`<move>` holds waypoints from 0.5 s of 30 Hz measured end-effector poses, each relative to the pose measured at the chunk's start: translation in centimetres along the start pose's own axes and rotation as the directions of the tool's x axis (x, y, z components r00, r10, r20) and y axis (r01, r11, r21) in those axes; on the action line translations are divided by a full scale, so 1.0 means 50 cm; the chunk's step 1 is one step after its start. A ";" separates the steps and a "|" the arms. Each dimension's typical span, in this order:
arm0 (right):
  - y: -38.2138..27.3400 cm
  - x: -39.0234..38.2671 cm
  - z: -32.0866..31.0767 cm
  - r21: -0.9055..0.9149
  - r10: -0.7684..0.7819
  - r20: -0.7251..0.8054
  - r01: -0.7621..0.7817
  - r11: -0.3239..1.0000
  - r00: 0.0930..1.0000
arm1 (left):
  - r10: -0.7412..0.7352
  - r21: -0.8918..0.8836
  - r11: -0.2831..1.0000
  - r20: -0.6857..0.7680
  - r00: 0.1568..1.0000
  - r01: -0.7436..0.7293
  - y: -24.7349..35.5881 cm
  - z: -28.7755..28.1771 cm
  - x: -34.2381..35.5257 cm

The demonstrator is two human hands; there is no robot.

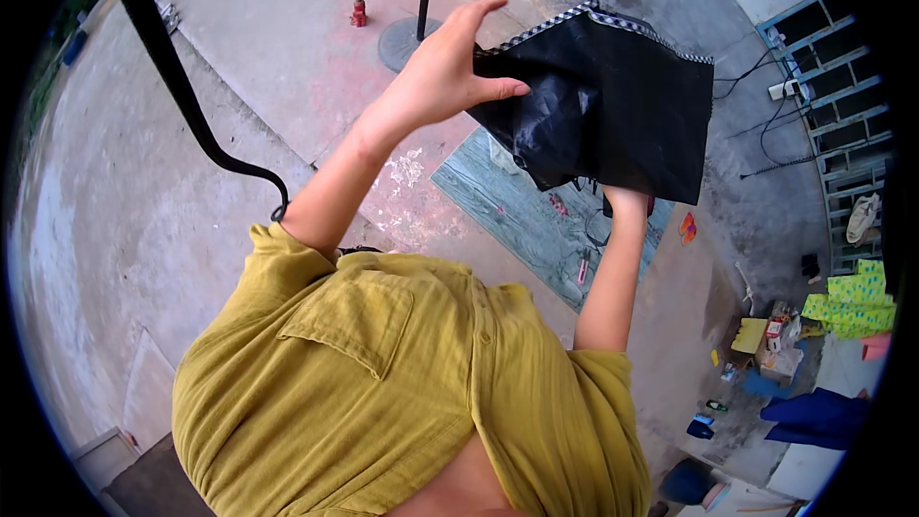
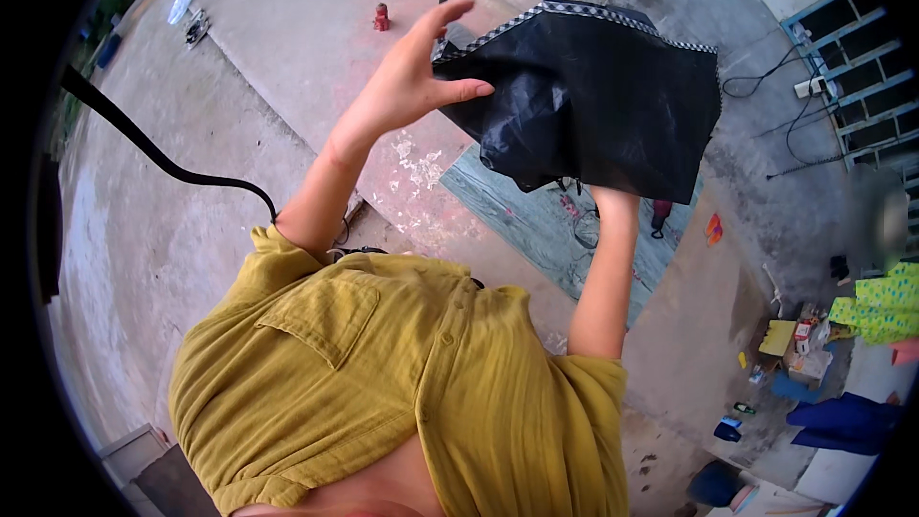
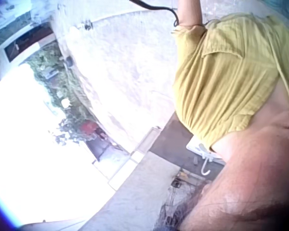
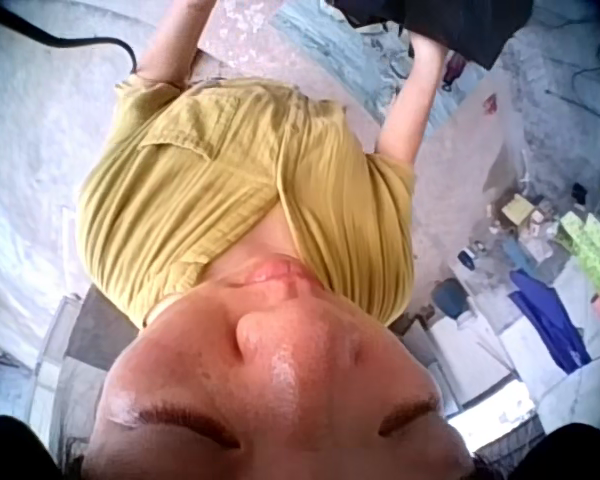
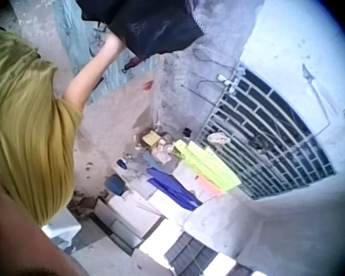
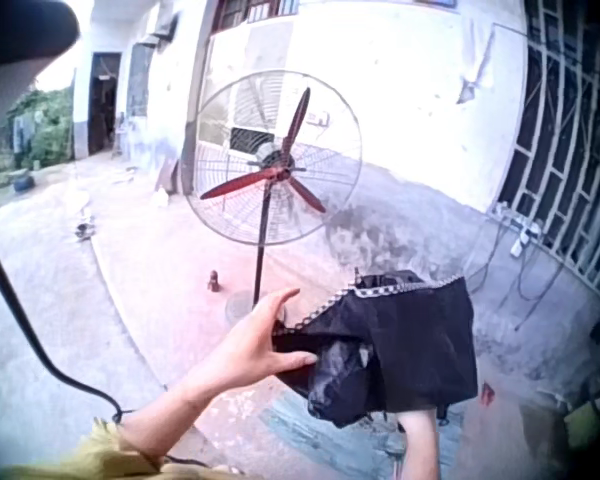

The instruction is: The person folds a black umbrella by hand, collapsing the canopy and aligning the ribs. They then wrap the folded umbrella with a strap and secure it to the handle, completing the folding process.

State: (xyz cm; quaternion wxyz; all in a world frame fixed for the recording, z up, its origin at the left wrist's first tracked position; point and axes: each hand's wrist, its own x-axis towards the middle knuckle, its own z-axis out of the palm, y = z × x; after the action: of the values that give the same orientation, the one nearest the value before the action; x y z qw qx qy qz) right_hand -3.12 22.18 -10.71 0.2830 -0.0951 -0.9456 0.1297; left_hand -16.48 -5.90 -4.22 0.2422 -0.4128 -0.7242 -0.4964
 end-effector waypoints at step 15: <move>0.082 0.018 -0.067 -0.022 -0.161 0.143 0.166 0.986 0.977 | 0.027 -0.563 -0.040 0.825 0.564 0.825 -0.126 0.000 -0.011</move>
State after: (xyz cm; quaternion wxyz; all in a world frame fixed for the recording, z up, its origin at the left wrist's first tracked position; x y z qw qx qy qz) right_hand -1.54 26.94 -8.78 0.2238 -0.0125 -0.9698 0.0965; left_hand -21.49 -7.16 -7.90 -0.5211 -0.3335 -0.3376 -0.7094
